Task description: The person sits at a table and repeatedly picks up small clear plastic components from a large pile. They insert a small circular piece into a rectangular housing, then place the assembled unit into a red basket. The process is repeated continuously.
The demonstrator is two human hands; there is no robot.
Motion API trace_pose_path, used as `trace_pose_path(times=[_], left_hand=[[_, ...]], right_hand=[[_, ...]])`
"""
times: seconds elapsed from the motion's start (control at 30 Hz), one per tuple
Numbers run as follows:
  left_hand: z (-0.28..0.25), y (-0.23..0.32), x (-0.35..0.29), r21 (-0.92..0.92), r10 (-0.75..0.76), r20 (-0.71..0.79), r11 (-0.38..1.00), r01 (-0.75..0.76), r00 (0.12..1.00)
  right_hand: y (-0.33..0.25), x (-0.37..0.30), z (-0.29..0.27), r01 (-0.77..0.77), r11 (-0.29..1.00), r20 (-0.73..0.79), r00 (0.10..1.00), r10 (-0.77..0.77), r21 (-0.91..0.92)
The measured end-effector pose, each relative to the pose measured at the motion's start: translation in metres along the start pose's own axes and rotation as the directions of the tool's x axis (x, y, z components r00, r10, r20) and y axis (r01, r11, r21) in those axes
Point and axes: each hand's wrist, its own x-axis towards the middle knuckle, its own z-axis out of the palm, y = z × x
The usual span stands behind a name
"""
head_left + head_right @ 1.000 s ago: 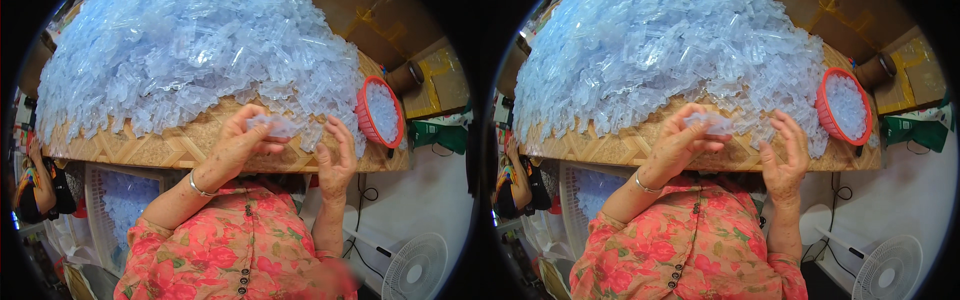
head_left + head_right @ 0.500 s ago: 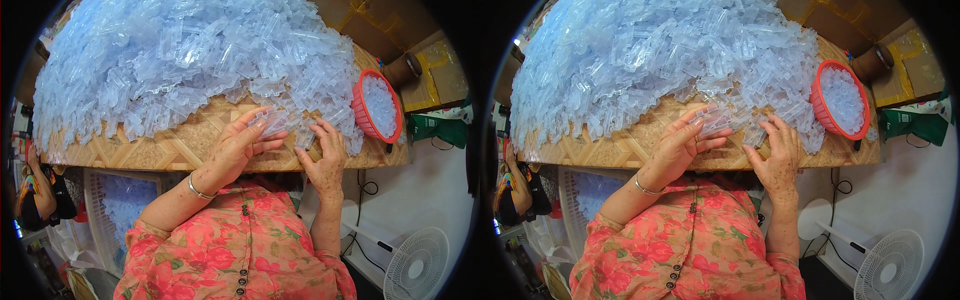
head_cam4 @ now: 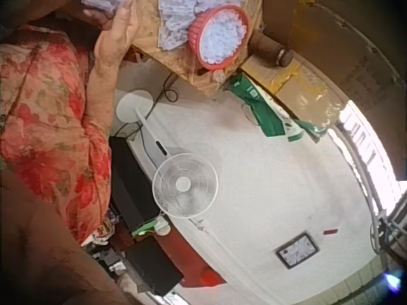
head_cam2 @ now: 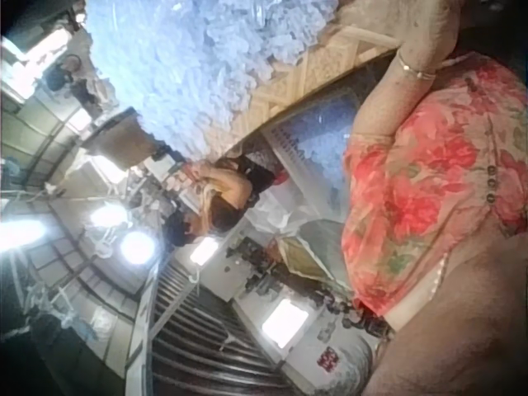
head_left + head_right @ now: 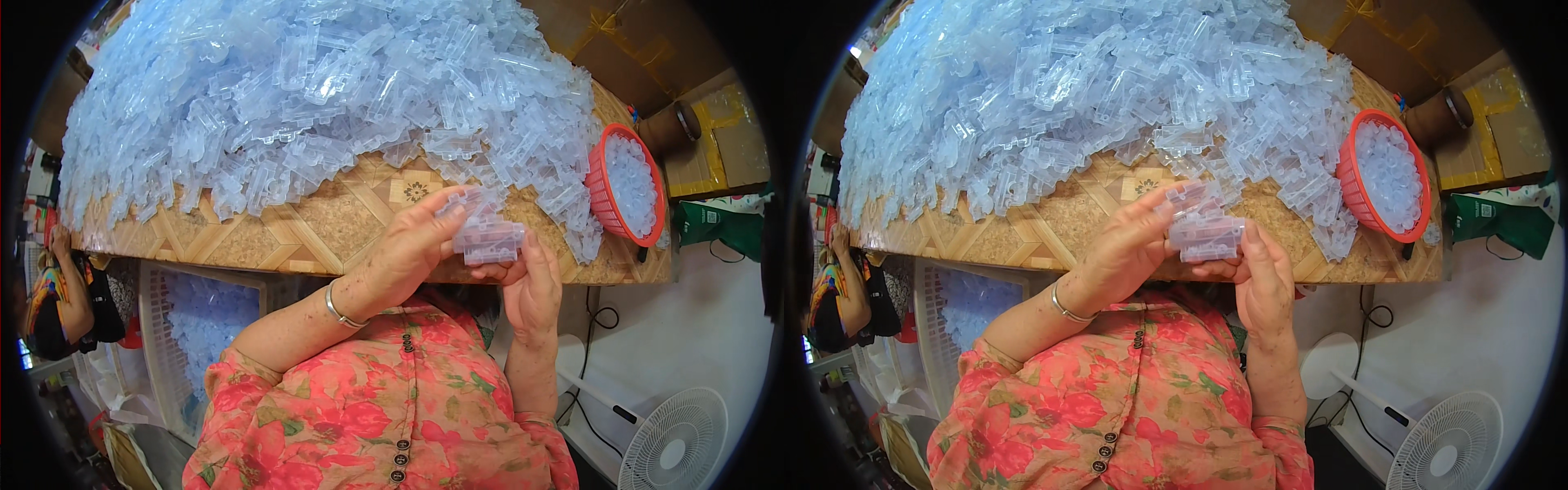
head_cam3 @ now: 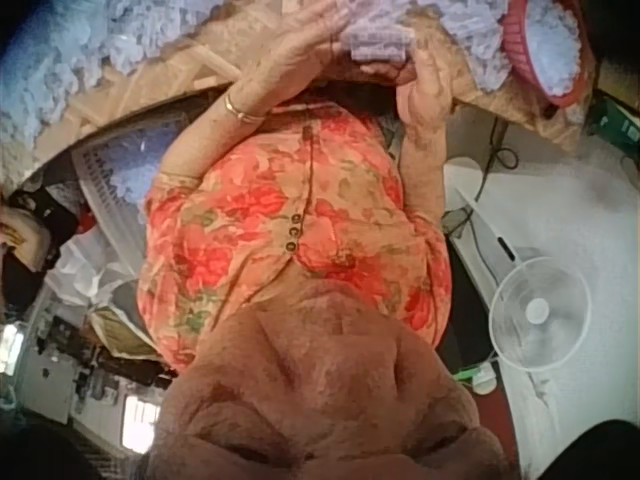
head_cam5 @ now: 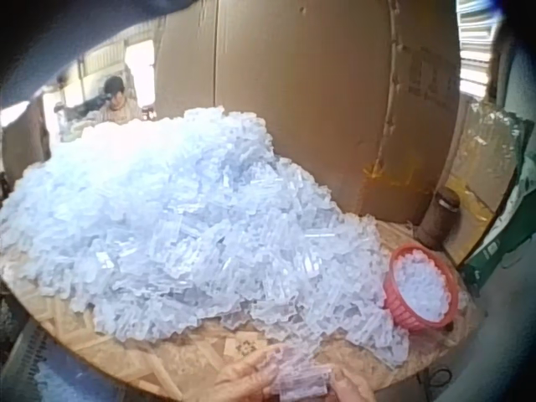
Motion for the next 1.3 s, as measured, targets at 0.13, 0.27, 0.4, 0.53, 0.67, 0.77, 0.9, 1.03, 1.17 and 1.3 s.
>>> trace_pose_path(times=[0.13,0.27,0.4,0.53,0.67,0.77,0.9,1.03,1.17,1.3], left_hand=[[0.005,0.001,-0.005,0.018,-0.060,-0.019,0.998,0.061,0.998],[0.005,0.002,-0.006,0.079,-0.032,-0.024,0.996,0.034,0.999],[0.003,-0.001,-0.007,0.080,-0.008,-0.047,0.997,0.012,0.999],[-0.001,-0.005,-0.004,0.064,0.034,-0.068,0.997,-0.029,0.997],[0.003,-0.002,-0.004,0.101,0.051,-0.092,0.994,-0.042,0.994],[0.004,0.001,-0.003,0.132,0.076,-0.085,0.989,-0.064,0.994],[0.006,0.002,-0.001,0.125,0.150,-0.104,0.983,-0.136,0.983],[0.005,0.005,-0.008,0.262,0.020,-0.112,0.965,0.010,0.994],[0.011,0.011,-0.008,0.211,0.010,-0.123,0.977,0.016,0.992],[-0.002,-0.004,-0.004,0.017,0.090,-0.027,0.996,-0.089,0.996]], right_hand=[[0.002,0.006,0.006,0.026,0.996,-0.027,0.999,-0.029,-0.088],[0.000,0.006,0.009,0.072,0.975,-0.052,0.995,-0.084,-0.209],[0.007,0.008,0.015,0.172,0.929,-0.082,0.974,-0.210,-0.327],[0.015,0.010,0.023,0.279,0.721,-0.057,0.913,-0.403,-0.634],[0.009,0.013,0.021,0.302,0.180,0.177,0.848,-0.500,-0.936],[0.010,0.015,0.020,0.300,0.210,0.160,0.850,-0.502,-0.931],[0.011,0.014,0.028,0.291,0.194,0.139,0.819,-0.556,-0.937],[0.017,0.020,0.027,0.305,0.095,0.200,0.797,-0.570,-0.947],[0.018,0.022,0.026,0.335,0.066,0.234,0.773,-0.590,-0.940],[0.018,0.020,0.023,0.332,0.074,0.236,0.795,-0.558,-0.940]])
